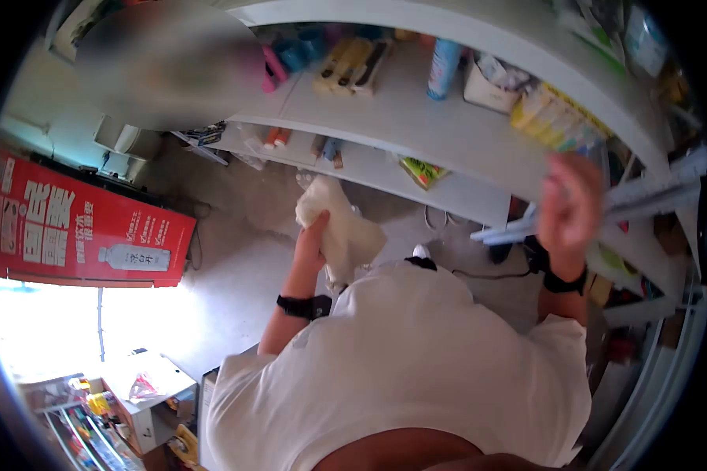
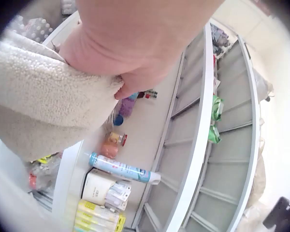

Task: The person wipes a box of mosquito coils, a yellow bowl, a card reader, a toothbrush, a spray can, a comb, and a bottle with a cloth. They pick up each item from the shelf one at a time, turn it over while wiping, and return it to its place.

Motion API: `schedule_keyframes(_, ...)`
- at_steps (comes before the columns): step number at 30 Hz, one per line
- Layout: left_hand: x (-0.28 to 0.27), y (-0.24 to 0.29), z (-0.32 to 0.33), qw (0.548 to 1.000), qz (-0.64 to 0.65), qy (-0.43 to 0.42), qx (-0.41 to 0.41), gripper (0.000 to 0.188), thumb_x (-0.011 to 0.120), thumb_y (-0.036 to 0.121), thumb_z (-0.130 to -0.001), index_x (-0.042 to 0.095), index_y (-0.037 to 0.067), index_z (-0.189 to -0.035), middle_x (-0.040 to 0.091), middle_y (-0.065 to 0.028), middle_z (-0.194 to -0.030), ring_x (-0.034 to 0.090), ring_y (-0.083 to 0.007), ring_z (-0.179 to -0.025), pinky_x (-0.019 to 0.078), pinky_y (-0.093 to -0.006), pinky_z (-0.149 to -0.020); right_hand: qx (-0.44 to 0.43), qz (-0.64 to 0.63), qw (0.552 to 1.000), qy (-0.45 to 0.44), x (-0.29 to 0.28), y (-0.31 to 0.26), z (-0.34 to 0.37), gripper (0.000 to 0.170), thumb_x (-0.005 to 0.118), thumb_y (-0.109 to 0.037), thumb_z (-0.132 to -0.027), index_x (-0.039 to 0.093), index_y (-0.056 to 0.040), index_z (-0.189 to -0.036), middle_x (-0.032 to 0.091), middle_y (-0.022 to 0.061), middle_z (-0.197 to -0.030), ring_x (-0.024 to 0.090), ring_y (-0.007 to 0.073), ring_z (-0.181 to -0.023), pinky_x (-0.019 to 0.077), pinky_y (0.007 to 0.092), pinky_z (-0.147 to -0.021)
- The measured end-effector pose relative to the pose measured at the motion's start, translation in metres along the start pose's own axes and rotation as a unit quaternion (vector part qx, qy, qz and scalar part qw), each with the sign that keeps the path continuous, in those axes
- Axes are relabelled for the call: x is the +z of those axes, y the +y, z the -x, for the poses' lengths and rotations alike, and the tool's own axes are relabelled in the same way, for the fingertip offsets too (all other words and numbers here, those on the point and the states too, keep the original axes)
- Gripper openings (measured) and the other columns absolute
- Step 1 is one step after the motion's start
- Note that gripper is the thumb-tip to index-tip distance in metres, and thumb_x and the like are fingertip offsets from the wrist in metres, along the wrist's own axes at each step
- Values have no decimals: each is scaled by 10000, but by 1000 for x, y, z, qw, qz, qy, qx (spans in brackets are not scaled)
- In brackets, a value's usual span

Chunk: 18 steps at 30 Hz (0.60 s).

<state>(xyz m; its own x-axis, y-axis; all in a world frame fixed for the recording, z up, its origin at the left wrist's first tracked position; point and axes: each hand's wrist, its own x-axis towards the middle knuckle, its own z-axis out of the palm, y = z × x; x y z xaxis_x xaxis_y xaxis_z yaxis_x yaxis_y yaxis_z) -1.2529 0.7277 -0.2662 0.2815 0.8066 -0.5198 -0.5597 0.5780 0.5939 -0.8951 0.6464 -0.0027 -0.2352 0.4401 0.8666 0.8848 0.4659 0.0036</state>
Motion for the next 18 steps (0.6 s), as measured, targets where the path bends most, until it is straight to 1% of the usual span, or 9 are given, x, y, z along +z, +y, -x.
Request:
schedule_keyframes(1, 2, 0, -3, 1000, -18, -8, -5, 484, 630, 202, -920, 450, 17, -1329, 598, -147, -1212, 614, -316, -1080, 528, -447, -910, 37, -73, 993, 83, -15, -19, -5, 168, 582, -81, -877, 632, 24, -999, 631, 134, -949, 602, 238, -775, 497, 336, -686)
schedule_keyframes(2, 7, 1, -7, 999, -36, -18, -11, 481, 637, 203, -917, 457, 19, -1323, 600, -144, -1210, 615, -315, -1077, 531, -445, -906, 75, -139, 973, 169, -33, -36, -9, 208, 568, -144, -911, 622, 51, -956, 641, 151, -930, 611, 232, -760, 501, 320, -668)
schedule_keyframes(5, 28, -1, -11, 995, -74, -41, -53, 469, 652, 195, -907, 475, 27, -1307, 602, -138, -1206, 619, -310, -1069, 536, -443, -895, -121, -112, 982, 91, -124, -54, 2, 517, 453, -465, -948, 510, -16, -1199, 616, 146, -1040, 590, 230, -817, 488, 378, -663)
schedule_keyframes(8, 44, -18, -22, 988, -99, -89, -77, 463, 661, 189, -900, 486, 30, -1298, 609, -134, -1196, 624, -304, -1059, 539, -441, -887, -196, -92, 974, 67, -149, -105, -6, 508, 460, -456, -941, 514, -16, -1188, 615, 144, -1030, 585, 229, -809, 482, 376, -658)
schedule_keyframes(9, 44, -24, -23, 986, -102, -106, -83, 462, 663, 188, -897, 489, 30, -1295, 612, -133, -1192, 625, -302, -1056, 540, -439, -885, -205, -87, 973, 61, -151, -119, -7, 504, 463, -453, -939, 516, -16, -1184, 614, 143, -1027, 583, 228, -806, 481, 375, -657)
schedule_keyframes(12, 54, -39, -13, 971, -150, -145, -116, 501, 637, 215, -914, 449, 20, -1336, 583, -141, -1240, 585, -293, -1127, 496, -420, -956, -217, -81, 972, 36, -153, -139, -15, 495, 470, -445, -931, 520, -16, -1173, 613, 141, -1017, 579, 227, -797, 476, 373, -652)
schedule_keyframes(14, 46, -54, 6, 975, -121, -125, -141, 473, 665, 195, -893, 487, 27, -1298, 616, -125, -1179, 614, -290, -1072, 521, -419, -910, -220, -89, 971, 24, -155, -138, -19, 488, 475, -439, -927, 523, -16, -1166, 612, 140, -1011, 575, 226, -792, 472, 371, -648)
schedule_keyframes(16, 60, -48, -2, 978, -109, -129, -118, 462, 680, 185, -881, 505, 32, -1281, 630, -117, -1153, 628, -287, -1046, 533, -418, -886, -231, -92, 968, 29, -159, -138, -13, 482, 480, -433, -922, 525, -16, -1158, 612, 138, -1005, 572, 225, -786, 469, 370, -645)
schedule_keyframes(18, 48, -53, 26, 984, -103, -95, -109, 469, 682, 185, -879, 503, 33, -1284, 625, -115, -1162, 626, -284, -1048, 532, -418, -887, -225, -121, 966, 31, -162, -125, -11, 476, 484, -428, -917, 528, -16, -1151, 611, 137, -998, 569, 224, -780, 465, 369, -642)
